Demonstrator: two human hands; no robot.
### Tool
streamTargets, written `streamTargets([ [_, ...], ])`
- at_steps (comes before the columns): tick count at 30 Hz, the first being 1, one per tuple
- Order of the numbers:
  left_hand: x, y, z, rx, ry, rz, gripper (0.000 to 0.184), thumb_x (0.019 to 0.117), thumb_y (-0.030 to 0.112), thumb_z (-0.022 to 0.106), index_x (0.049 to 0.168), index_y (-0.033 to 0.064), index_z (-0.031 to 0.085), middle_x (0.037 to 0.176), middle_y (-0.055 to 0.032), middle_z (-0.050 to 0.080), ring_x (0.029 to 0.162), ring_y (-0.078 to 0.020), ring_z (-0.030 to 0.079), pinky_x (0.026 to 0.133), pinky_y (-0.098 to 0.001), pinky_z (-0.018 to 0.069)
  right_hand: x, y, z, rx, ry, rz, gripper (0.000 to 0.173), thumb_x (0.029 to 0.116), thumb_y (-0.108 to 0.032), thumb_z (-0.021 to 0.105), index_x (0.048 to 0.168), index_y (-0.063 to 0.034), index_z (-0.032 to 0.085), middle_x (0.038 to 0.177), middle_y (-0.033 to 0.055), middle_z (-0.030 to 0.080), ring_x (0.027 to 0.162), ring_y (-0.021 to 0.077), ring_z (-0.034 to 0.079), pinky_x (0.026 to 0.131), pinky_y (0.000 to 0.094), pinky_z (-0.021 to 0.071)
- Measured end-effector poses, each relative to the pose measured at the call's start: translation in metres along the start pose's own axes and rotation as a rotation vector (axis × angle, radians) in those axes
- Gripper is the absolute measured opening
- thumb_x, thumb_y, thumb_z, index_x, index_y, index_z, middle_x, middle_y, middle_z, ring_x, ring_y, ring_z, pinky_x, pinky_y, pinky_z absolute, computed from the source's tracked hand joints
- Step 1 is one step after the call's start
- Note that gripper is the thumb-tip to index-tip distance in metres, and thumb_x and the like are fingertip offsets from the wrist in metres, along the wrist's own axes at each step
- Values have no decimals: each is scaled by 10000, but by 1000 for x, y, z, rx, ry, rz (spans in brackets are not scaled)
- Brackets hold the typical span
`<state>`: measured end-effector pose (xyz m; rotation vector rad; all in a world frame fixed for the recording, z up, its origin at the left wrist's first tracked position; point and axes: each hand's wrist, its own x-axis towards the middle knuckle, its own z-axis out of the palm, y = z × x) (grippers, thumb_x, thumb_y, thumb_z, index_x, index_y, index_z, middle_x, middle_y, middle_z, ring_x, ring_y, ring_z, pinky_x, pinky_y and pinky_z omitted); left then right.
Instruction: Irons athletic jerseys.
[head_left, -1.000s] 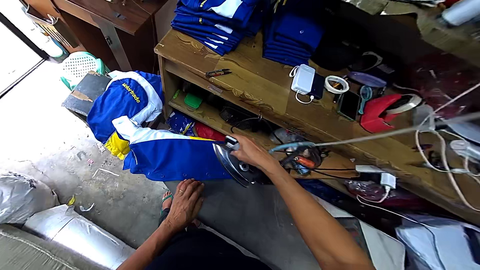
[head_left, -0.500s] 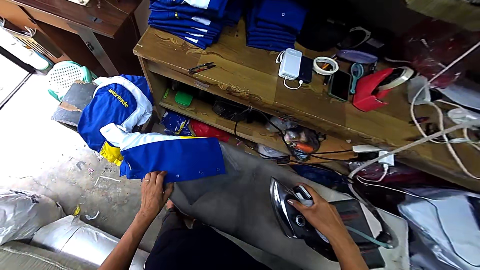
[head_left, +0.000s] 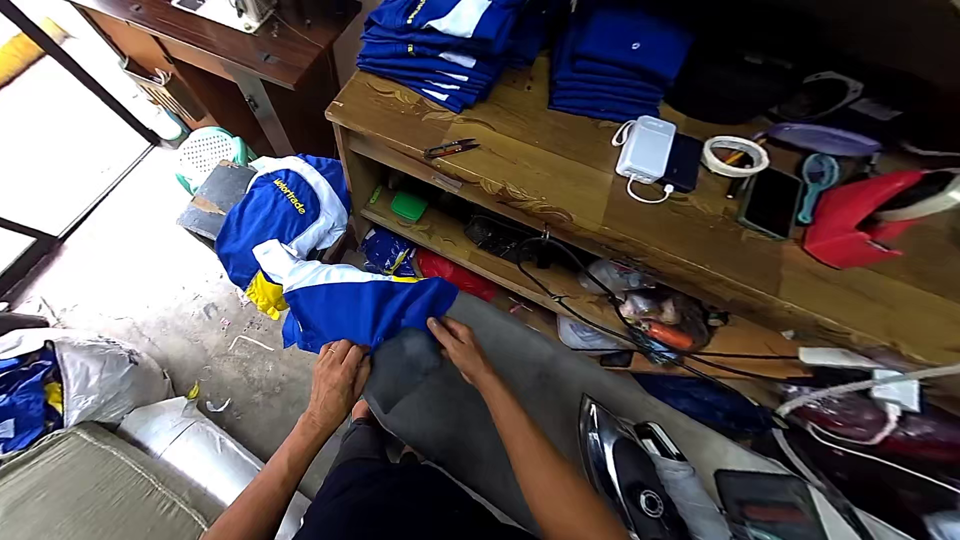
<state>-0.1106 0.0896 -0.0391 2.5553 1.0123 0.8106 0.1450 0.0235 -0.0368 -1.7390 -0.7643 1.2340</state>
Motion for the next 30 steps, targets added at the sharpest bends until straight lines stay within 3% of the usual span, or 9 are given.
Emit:
streamTargets([
  [2, 8, 6, -2, 22, 5, 12, 195, 970, 187, 589, 955, 72, 746, 867, -93, 709, 868, -252, 706, 874, -424, 567, 11, -9, 9, 122, 20, 54, 387, 1074, -358, 534, 1135, -6, 680, 931, 114, 715, 777, 182, 712, 691, 381, 614],
  [4, 13, 13, 1, 24, -39, 30, 185, 969, 180, 593, 943, 73, 741, 872, -102, 709, 866, -264, 710, 864, -446, 573, 17, -10, -6, 159, 111, 50, 242, 1033, -208, 610, 1096, 18, 670, 938, 123, 723, 781, 199, 725, 691, 385, 627],
  [10, 25, 63, 33, -28, -178, 168, 135, 940, 128, 598, 878, 71, 703, 839, -110, 691, 808, -280, 707, 751, -446, 583, -10, -1, -125, -107, 354, 70, 191, 987, -117, 656, 1116, 21, 628, 851, 76, 699, 618, 135, 675, 568, 311, 597],
  [14, 21, 77, 63, 10, -308, 153, 197, 937, 244, 651, 1011, 86, 743, 1055, -153, 712, 1045, -361, 681, 962, -546, 524, -46, 11, -171, -823, 302, -47, 350, 993, -201, 663, 1275, 6, 653, 1178, 245, 693, 1059, 410, 688, 940, 606, 532],
  [17, 13, 67, 69, -2, -283, 223, 271, 940, 363, 644, 1046, 135, 745, 1110, -113, 706, 1096, -327, 659, 1016, -543, 491, -106, 5, -219, -1048, 379, -152, 487, 949, -360, 718, 1293, -16, 673, 1289, 302, 629, 1204, 537, 581, 976, 720, 458],
  [20, 5, 58, 56, -128, -223, 260, 291, 987, 412, 605, 1126, 192, 734, 1192, -54, 699, 1218, -276, 615, 1104, -529, 434, -177, 14, -262, -1043, 278, 50, 742, 908, -576, 680, 1369, 1, 621, 1288, 342, 617, 1181, 578, 577, 966, 762, 434],
  [23, -1, 33, 30, -182, -119, 79, 323, 990, 370, 604, 1200, 151, 717, 1219, -107, 695, 1229, -322, 612, 1068, -571, 457, -222, 36, -270, -815, 188, 232, 677, 996, -523, 570, 1471, -42, 533, 1122, 280, 708, 975, 451, 700, 879, 678, 518],
  [27, -22, -36, 8, -176, 67, -443, 371, 1000, 240, 560, 1236, -27, 662, 1241, -232, 665, 1218, -403, 596, 1073, -569, 449, -231, 58, -240, -737, 271, 195, 696, 968, -502, 594, 1481, -39, 506, 995, 253, 714, 782, 381, 708, 741, 631, 557],
  [30, -42, -85, 0, -54, -138, -710, 445, 958, 170, 604, 1353, -35, 587, 1303, -310, 607, 1252, -500, 549, 1063, -638, 423, -215, 57, -218, -738, 355, 154, 632, 960, -454, 636, 1430, -42, 546, 908, 231, 699, 633, 343, 661, 609, 581, 542],
])
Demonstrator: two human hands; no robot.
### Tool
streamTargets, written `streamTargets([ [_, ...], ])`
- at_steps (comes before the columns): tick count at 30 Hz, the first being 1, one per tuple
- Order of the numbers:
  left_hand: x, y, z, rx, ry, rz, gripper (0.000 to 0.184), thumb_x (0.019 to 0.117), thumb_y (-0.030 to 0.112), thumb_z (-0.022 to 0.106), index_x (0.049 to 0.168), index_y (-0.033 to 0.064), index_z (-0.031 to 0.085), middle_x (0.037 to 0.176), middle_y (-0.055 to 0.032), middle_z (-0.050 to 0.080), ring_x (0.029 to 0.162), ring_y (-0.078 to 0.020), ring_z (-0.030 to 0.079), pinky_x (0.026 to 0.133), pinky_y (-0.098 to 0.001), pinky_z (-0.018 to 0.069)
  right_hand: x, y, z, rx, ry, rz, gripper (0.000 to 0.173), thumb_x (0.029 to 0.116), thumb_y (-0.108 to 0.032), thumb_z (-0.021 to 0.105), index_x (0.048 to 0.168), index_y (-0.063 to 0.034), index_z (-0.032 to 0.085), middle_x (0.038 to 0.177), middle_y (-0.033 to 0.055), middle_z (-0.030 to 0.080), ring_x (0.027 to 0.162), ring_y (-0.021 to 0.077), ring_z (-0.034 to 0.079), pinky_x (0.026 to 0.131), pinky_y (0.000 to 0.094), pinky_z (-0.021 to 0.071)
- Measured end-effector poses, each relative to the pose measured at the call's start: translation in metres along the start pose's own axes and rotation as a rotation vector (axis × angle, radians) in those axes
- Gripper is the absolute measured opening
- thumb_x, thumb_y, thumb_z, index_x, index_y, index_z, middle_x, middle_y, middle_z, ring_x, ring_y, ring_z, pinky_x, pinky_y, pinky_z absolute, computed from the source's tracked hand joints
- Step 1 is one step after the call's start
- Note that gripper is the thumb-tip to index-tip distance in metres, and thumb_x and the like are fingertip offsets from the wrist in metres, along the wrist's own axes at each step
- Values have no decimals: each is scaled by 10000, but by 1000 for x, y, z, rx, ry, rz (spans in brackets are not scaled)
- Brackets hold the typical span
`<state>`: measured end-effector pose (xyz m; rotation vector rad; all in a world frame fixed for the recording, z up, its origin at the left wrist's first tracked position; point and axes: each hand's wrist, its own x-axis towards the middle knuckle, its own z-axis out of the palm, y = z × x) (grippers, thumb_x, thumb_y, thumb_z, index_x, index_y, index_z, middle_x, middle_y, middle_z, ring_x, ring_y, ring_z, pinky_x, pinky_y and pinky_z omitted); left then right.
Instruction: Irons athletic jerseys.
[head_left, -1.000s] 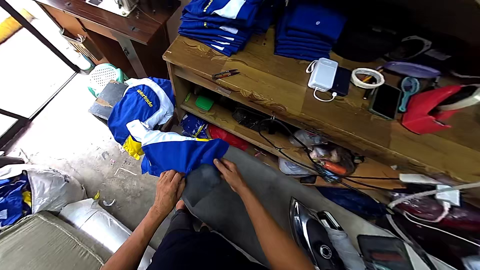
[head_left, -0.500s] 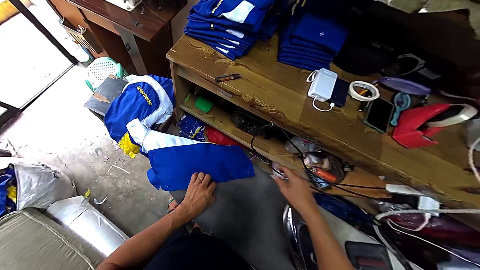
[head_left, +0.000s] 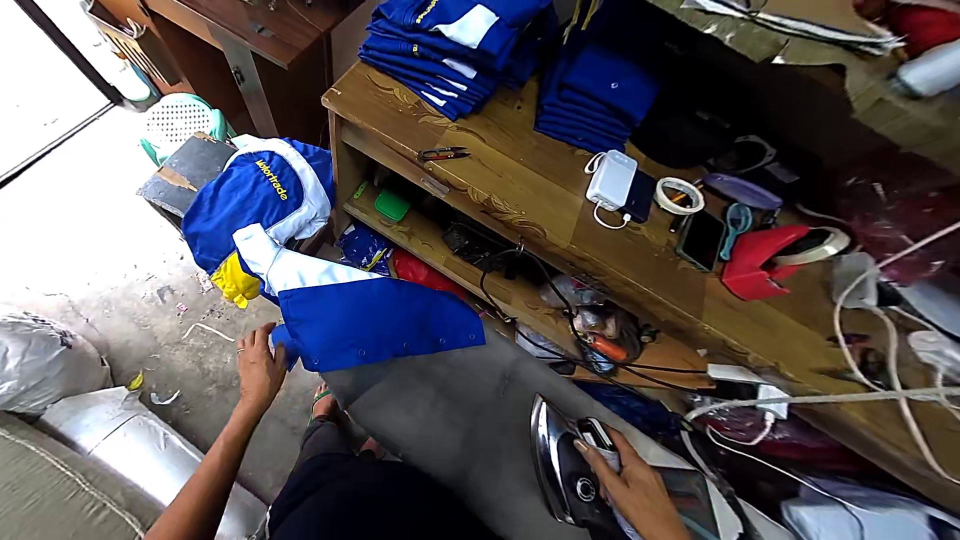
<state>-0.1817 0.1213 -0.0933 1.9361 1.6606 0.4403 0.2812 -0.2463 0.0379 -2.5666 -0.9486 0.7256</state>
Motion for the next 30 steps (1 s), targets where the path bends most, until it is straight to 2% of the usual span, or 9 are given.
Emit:
streamTargets([
  [3, -4, -12, 5, 121, -292, -153, 855, 822, 299, 810, 1547, 66, 419, 1485, -315, 472, 1369, -542, 435, 1066, -729, 363, 13, -55, 8, -61, -17, -104, 649, 949, -551, 598, 1440, -127, 579, 1143, 210, 721, 943, 380, 717, 818, 642, 537],
  [6, -12, 0, 19, 182, -319, -157, 1112, 727, 504, 864, 1609, 104, 318, 1566, -250, 420, 1457, -472, 371, 1137, -725, 271, 37, -139, 16, -140, -103, -284, 627, 982, -625, 506, 1437, -204, 600, 1186, 147, 731, 1048, 333, 717, 880, 616, 541],
  [8, -13, 7, 31, 188, -242, -144, 1047, 752, 492, 828, 1581, 54, 363, 1533, -260, 462, 1446, -467, 397, 1160, -723, 233, 56, -202, 20, -149, -205, -407, 595, 1014, -607, 469, 1453, -222, 580, 1244, 112, 715, 1117, 272, 699, 944, 557, 537],
  [10, -11, 13, 38, 213, -211, -132, 862, 848, 418, 740, 1537, 11, 421, 1481, -266, 516, 1413, -462, 443, 1178, -701, 216, 74, -263, 33, -149, -318, -534, 567, 1032, -584, 467, 1455, -221, 574, 1252, 110, 709, 1141, 258, 686, 976, 532, 526],
  [15, -8, 16, 38, 298, -345, -81, 413, 973, 186, 570, 1334, -8, 624, 1352, -205, 637, 1357, -408, 517, 1213, -652, 189, 108, -373, 95, -296, -501, -720, 555, 1027, -608, 446, 1431, -254, 587, 1226, 118, 710, 1137, 301, 677, 964, 566, 513],
  [20, -20, -2, 27, 315, -324, -64, 403, 998, 120, 490, 1375, 34, 605, 1314, -186, 659, 1320, -388, 552, 1216, -630, 202, 136, -387, 114, -255, -376, -664, 541, 1024, -591, 495, 1417, -233, 598, 1093, 143, 733, 1019, 332, 708, 883, 593, 541],
  [23, -20, -10, 22, 293, -307, -43, 374, 1001, 124, 491, 1334, 28, 630, 1298, -190, 669, 1320, -389, 557, 1214, -643, 200, 136, -373, 105, -338, -426, -713, 621, 956, -624, 598, 1440, -236, 576, 1101, 145, 727, 1011, 330, 703, 886, 582, 542],
  [26, -18, -13, 22, 293, -317, -37, 357, 1006, 126, 480, 1310, 33, 641, 1289, -176, 674, 1314, -379, 562, 1212, -641, 203, 121, -355, 99, -463, -502, -694, 528, 939, -437, 678, 1431, -278, 574, 1123, 146, 729, 1034, 355, 703, 877, 600, 538],
  [30, -17, -16, 21, 302, -315, -13, 341, 998, 150, 506, 1277, 27, 658, 1271, -178, 683, 1303, -377, 572, 1211, -642, 203, 107, -333, 94, -413, -353, -516, 515, 947, -324, 649, 1439, -194, 569, 1131, 160, 727, 1038, 358, 705, 884, 577, 543],
])
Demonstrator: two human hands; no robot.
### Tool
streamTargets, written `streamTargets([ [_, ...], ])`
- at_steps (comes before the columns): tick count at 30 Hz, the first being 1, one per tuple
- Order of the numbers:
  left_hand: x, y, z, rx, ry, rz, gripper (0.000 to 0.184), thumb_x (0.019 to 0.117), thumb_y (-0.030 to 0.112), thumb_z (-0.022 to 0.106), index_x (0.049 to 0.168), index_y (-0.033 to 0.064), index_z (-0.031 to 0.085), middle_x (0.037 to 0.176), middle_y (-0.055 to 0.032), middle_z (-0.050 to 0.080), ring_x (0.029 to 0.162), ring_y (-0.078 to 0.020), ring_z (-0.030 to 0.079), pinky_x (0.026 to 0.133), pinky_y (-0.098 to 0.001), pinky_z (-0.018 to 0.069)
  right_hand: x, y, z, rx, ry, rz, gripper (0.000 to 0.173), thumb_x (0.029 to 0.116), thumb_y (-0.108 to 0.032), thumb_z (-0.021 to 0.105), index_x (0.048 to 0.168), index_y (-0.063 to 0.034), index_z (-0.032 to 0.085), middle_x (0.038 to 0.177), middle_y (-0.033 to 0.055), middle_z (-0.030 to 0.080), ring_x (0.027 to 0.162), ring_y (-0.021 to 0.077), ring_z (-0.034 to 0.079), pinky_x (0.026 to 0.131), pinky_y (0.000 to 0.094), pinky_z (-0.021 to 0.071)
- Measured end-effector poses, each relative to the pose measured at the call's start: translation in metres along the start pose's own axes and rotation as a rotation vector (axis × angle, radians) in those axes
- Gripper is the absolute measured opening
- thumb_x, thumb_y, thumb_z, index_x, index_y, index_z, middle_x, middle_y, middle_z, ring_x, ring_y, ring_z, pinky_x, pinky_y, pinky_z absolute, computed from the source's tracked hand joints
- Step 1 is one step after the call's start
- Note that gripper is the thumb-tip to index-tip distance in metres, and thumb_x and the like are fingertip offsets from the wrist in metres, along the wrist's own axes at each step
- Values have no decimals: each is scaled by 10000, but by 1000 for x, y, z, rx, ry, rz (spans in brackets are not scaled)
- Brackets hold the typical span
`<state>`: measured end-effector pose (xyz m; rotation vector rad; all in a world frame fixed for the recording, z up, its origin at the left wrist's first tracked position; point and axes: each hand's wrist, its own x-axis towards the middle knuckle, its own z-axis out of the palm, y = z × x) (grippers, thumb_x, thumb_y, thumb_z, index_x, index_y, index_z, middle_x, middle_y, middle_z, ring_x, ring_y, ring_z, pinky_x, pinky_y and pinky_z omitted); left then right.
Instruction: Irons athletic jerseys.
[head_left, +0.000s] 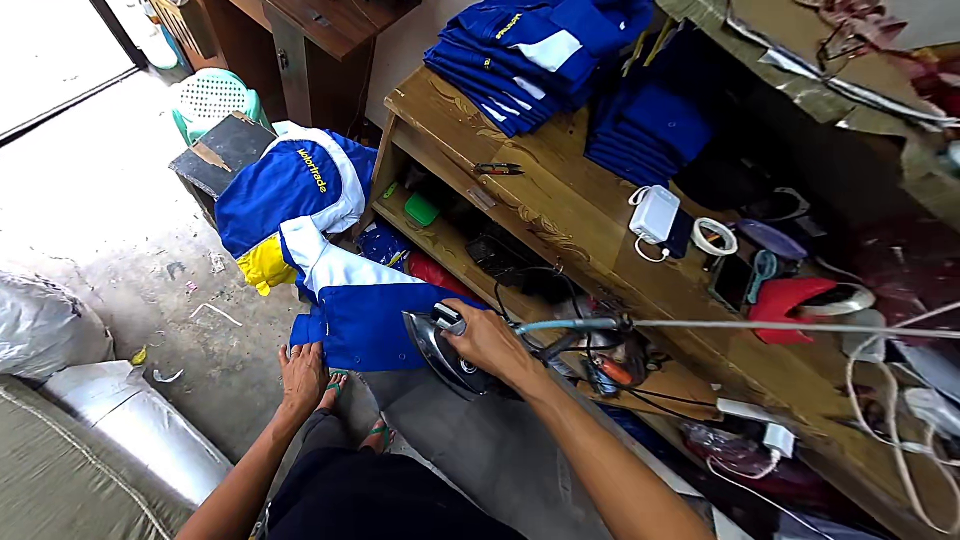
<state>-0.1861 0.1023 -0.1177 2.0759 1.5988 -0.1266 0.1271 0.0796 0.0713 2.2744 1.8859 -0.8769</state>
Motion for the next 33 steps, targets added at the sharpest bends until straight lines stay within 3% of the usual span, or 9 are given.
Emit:
streamTargets([
  [5, -10, -14, 4, 1, 198, 95, 268, 955, 195, 565, 1058, 7, 725, 1059, -183, 736, 1131, -403, 665, 1169, -646, 285, -16, -27, -6, -70, 16, -3, 516, 954, -347, 641, 1454, -259, 549, 1025, 149, 737, 939, 372, 713, 790, 582, 545],
  [10, -17, -18, -5, 15, 254, 123, 262, 946, 205, 572, 1005, -3, 720, 999, -181, 736, 1073, -406, 683, 1156, -655, 303, -8, -84, 4, -149, -148, -126, 492, 942, -251, 626, 1425, -246, 532, 993, 177, 714, 912, 410, 701, 731, 600, 534],
  [13, -18, -21, -8, 1, 296, 119, 242, 926, 188, 580, 985, -3, 717, 973, -183, 732, 1035, -403, 692, 1142, -661, 317, -16, -86, 21, -188, -191, -194, 509, 912, -184, 643, 1408, -226, 537, 978, 182, 710, 890, 411, 702, 708, 590, 529],
  [19, -16, -22, -2, 15, 337, 147, 260, 934, 213, 572, 959, -1, 718, 939, -179, 730, 996, -396, 701, 1131, -649, 337, -71, -13, 35, -142, -78, -228, 564, 863, -194, 710, 1409, -262, 588, 936, 157, 730, 822, 389, 716, 677, 582, 550],
  [25, -19, -16, -5, 56, 358, 228, 274, 929, 222, 582, 944, -16, 716, 905, -189, 723, 944, -405, 708, 1109, -656, 362, -143, 93, 63, 53, 179, 155, 499, 882, -276, 723, 1376, -249, 655, 921, 187, 752, 793, 417, 729, 685, 647, 549],
  [29, -25, -4, -12, 87, 396, 337, 284, 920, 232, 570, 889, -12, 713, 859, -178, 713, 899, -385, 714, 1087, -637, 394, -185, 157, 87, 129, 327, 327, 513, 861, -230, 767, 1355, -133, 664, 975, 261, 739, 846, 499, 714, 736, 716, 521],
  [31, -29, 6, -18, 79, 413, 390, 294, 914, 254, 557, 861, 9, 711, 836, -155, 709, 879, -362, 712, 1078, -620, 404, -202, 180, 91, 150, 359, 395, 575, 843, -271, 799, 1375, -114, 648, 999, 293, 729, 871, 522, 707, 755, 732, 506],
  [33, -33, 20, -27, 66, 411, 434, 315, 920, 275, 536, 857, 25, 716, 826, -136, 711, 874, -340, 713, 1076, -603, 410, -211, 189, 82, 92, 362, 432, 789, 792, -391, 859, 1488, -180, 552, 1060, 331, 702, 892, 569, 680, 741, 760, 485],
])
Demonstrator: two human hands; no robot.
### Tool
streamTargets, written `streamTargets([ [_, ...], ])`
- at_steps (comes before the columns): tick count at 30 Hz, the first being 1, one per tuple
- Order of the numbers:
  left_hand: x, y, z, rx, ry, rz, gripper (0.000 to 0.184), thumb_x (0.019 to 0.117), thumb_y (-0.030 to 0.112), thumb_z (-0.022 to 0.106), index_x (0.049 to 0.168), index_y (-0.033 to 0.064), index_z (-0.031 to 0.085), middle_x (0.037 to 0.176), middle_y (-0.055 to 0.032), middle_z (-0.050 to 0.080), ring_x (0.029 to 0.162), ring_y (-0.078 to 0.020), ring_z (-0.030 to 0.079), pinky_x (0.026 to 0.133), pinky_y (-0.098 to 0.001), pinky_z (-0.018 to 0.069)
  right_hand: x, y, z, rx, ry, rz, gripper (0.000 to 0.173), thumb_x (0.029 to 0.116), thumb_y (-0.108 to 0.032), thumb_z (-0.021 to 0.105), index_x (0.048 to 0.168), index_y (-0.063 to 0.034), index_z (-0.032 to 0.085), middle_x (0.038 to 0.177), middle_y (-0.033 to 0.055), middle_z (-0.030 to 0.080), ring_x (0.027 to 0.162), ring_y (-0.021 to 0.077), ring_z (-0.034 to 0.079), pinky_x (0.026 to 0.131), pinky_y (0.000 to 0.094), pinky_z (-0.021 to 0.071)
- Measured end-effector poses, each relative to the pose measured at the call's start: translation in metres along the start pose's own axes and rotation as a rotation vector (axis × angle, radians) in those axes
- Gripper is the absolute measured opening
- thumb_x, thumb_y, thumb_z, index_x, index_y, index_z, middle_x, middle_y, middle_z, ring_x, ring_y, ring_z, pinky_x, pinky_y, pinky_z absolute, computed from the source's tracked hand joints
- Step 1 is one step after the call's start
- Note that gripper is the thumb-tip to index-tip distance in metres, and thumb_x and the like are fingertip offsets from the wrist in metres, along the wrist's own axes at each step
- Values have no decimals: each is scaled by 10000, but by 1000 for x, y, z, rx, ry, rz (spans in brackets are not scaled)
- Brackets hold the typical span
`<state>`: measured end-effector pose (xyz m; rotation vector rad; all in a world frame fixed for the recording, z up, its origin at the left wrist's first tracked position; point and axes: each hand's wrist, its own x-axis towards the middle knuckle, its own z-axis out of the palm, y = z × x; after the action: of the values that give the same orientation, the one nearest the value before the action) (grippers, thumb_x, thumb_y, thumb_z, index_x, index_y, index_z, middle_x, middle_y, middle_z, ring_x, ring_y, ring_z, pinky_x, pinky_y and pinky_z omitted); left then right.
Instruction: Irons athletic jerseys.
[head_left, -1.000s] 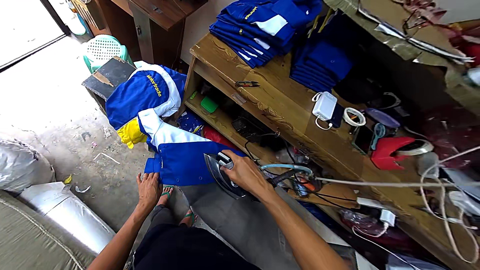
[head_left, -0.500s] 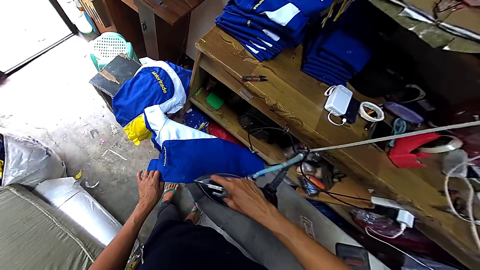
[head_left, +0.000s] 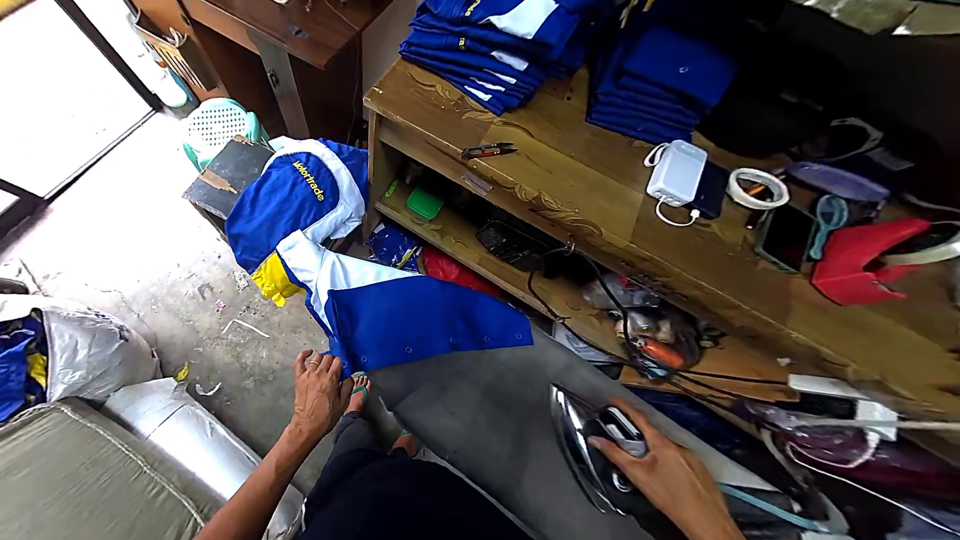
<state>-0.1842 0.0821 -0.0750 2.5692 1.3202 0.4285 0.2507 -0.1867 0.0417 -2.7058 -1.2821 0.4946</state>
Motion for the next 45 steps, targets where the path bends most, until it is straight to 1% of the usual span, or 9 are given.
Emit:
streamTargets([
  [2, 8, 12, -12, -19, 30, 35, 336, 933, 290, 511, 838, 37, 710, 799, -115, 706, 848, -317, 713, 1055, -579, 430, 7, -8, -16, -108, 117, -114, 969, 764, -585, 795, 1563, -165, 445, 1164, 354, 633, 983, 594, 628, 776, 759, 473],
  [6, 25, 34, -41, -81, 126, 105, 338, 946, 276, 466, 772, 64, 663, 736, -91, 676, 802, -281, 701, 1014, -527, 466, 34, -82, 5, 65, 262, -498, 497, 941, -493, 635, 1275, -135, 720, 1150, 171, 719, 1086, 396, 668, 911, 608, 519],
  [12, 38, 50, -67, -277, 233, 88, 328, 968, 200, 425, 755, 57, 628, 707, -81, 636, 782, -238, 661, 989, -464, 460, 58, -191, 116, 154, -144, -980, 485, 924, -350, 719, 1379, -198, 651, 1103, 159, 683, 1045, 357, 663, 888, 518, 556],
  [18, 78, 51, -104, -333, 265, 101, 355, 1008, 188, 421, 788, 23, 644, 736, -105, 650, 809, -243, 668, 927, -431, 500, 51, -266, 108, 416, -442, -1121, 327, 1027, -182, 558, 1332, -121, 656, 1041, 142, 728, 969, 300, 712, 878, 482, 571],
  [25, 60, 50, -88, -249, -160, 279, 278, 948, 210, 529, 787, 28, 664, 785, -124, 704, 850, -288, 716, 923, -511, 529, 104, -270, 99, 191, -69, -504, 401, 937, -302, 639, 1063, 70, 723, 1107, 293, 710, 1105, 475, 668, 928, 648, 496],
  [30, 43, 55, -37, -155, -176, 308, 302, 951, 261, 523, 758, 63, 643, 746, -95, 692, 799, -263, 713, 905, -481, 530, 85, -211, 140, 85, 24, -877, 457, 961, -568, 590, 1077, -161, 761, 1091, 122, 752, 1089, 347, 695, 968, 627, 501],
  [33, 50, 61, -44, -145, -111, 323, 304, 946, 267, 497, 739, 85, 625, 719, -73, 671, 773, -245, 700, 882, -454, 535, 90, -234, 147, 70, 89, -849, 388, 955, -474, 586, 1010, -133, 763, 1036, 132, 763, 1024, 348, 725, 880, 609, 551],
  [37, 58, 63, -57, -127, -96, 333, 317, 946, 288, 502, 735, 88, 627, 704, -68, 664, 754, -241, 696, 860, -446, 539, 111, -276, 102, 44, -360, -581, 482, 980, -329, 637, 1279, 48, 665, 1333, 286, 634, 1318, 451, 548, 1108, 621, 379],
  [45, 41, 77, -12, -5, -392, 272, 296, 948, 278, 573, 865, 36, 723, 826, -132, 737, 862, -319, 729, 890, -524, 520, 162, -137, 67, -29, -279, -312, 727, 976, -437, 648, 1562, -69, 425, 1610, 239, 380, 1497, 432, 348, 1177, 667, 282],
])
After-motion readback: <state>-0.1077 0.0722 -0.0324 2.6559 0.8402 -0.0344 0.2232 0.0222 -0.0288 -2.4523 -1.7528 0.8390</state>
